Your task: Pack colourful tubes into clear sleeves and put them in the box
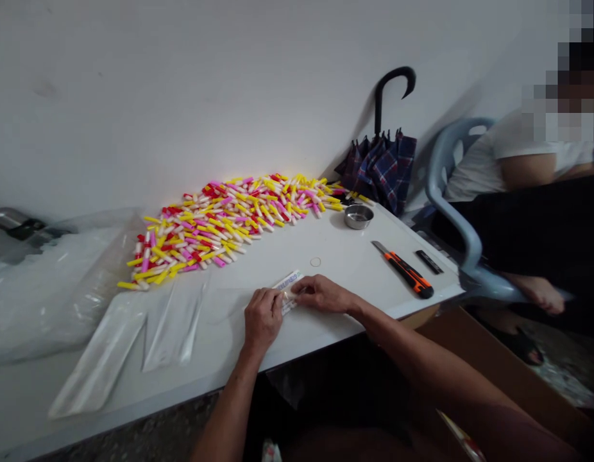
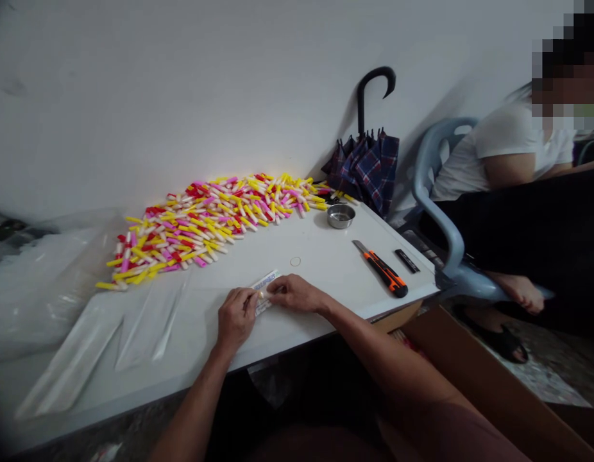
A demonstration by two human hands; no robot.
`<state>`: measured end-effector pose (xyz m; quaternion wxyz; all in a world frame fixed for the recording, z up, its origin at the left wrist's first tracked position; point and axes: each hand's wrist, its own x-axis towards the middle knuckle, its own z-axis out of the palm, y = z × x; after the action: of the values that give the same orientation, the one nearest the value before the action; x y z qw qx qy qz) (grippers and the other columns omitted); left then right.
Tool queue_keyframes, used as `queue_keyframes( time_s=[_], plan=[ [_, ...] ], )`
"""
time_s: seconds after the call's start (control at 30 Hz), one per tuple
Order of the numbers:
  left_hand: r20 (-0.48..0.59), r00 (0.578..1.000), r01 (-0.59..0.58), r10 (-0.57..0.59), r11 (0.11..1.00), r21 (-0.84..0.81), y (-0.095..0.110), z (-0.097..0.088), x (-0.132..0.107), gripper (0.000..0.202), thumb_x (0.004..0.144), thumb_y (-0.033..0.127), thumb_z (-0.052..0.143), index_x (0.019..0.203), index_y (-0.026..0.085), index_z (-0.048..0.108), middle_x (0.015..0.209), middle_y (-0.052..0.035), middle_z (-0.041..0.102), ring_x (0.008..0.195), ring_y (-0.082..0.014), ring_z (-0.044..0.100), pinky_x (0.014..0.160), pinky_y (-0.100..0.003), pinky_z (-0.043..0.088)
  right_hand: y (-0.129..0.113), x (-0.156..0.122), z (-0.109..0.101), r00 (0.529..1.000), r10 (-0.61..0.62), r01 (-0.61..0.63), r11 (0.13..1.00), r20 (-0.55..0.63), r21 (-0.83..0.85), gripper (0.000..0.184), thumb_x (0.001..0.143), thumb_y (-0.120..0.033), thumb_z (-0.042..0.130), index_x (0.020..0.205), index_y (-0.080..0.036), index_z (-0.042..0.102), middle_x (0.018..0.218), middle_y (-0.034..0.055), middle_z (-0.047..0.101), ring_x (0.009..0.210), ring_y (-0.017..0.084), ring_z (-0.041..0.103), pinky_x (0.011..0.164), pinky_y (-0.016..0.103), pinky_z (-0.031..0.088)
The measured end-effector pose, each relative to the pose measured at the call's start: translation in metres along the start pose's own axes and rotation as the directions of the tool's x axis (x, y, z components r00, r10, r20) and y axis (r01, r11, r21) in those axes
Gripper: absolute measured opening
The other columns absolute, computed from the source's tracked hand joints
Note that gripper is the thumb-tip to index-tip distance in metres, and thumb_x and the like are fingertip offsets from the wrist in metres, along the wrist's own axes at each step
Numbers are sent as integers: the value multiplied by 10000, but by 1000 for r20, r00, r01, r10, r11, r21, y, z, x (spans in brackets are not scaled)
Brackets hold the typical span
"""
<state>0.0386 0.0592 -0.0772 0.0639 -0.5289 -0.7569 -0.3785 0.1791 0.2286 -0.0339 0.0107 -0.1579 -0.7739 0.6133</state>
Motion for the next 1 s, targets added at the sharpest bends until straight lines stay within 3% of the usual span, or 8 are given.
queue_keyframes(
  time_s=[0.17, 0.3, 0.47, 0.63, 0.83, 0.9, 0.97, 1.0],
  plan=[
    [0, 1000, -19, 19, 1000, -10, -2, 1, 0, 195, 1029, 275, 499, 930, 209, 655, 890, -49, 674, 897, -208, 611, 829, -333, 483, 4, 2, 10, 998, 48, -55, 969, 34, 239, 533, 838, -315, 698, 1331, -185, 544, 1143, 96, 714, 583, 104, 628, 492, 198, 447],
    [-36, 999, -42, 41, 999, -22, -5, 3, -2, 151, 1022, 263, 525, 961, 209, 651, 894, -40, 670, 892, -201, 611, 830, -328, 489, 15, 7, 12, 995, -4, 21, 985, -102, 170, 508, 770, -206, 722, 1261, -173, 596, 970, 50, 736, 540, 97, 616, 488, 191, 456],
    [-57, 992, -112, 110, 994, -20, -12, 8, -3, 130, 1019, 251, 531, 974, 220, 649, 901, -41, 673, 892, -204, 622, 823, -330, 500, 23, 10, 24, 977, -68, 78, 996, -200, 39, 567, 792, -136, 672, 1351, -183, 588, 854, 12, 747, 493, 85, 599, 505, 182, 440],
    [-57, 986, -158, 157, 988, -3, -16, 9, -3, 136, 1016, 243, 529, 972, 227, 657, 900, -41, 681, 887, -209, 628, 818, -337, 497, 22, 11, 27, 997, -48, 35, 972, 53, 231, 593, 865, -253, 698, 1427, -213, 515, 986, 42, 748, 484, 88, 625, 467, 179, 442],
    [-69, 984, -162, 162, 987, 4, -17, 9, -4, 118, 1008, 239, 548, 949, 228, 649, 877, -38, 679, 875, -210, 610, 802, -338, 487, 13, 17, 5, 925, -21, -118, 933, 379, 340, 819, 812, -400, 799, 1503, -245, 387, 1101, 87, 729, 629, 165, 729, 506, 213, 529],
    [-72, 988, -138, 138, 990, 1, -17, 10, -4, 111, 1008, 245, 550, 956, 228, 647, 881, -38, 679, 876, -209, 611, 796, -333, 489, 9, 31, -14, 959, 30, -100, 966, 281, 238, 733, 850, -397, 766, 1475, -218, 426, 1064, 93, 744, 650, 179, 735, 525, 223, 534],
    [-82, 990, -112, 112, 994, 4, -16, 11, -4, 113, 1008, 253, 550, 953, 228, 645, 885, -38, 677, 876, -208, 613, 798, -334, 491, 3, 54, -39, 989, 87, -85, 996, -120, 27, 519, 940, -397, 655, 1391, -179, 520, 975, 93, 755, 647, 171, 720, 554, 229, 525],
    [-84, 991, -101, 102, 995, 6, -15, 11, -4, 117, 1008, 257, 548, 945, 228, 643, 882, -38, 675, 872, -209, 614, 797, -334, 491, 1, 69, -52, 933, 84, -129, 986, -350, -109, 428, 977, -390, 600, 1341, -168, 567, 973, 102, 757, 687, 174, 722, 593, 236, 526]
  ],
)
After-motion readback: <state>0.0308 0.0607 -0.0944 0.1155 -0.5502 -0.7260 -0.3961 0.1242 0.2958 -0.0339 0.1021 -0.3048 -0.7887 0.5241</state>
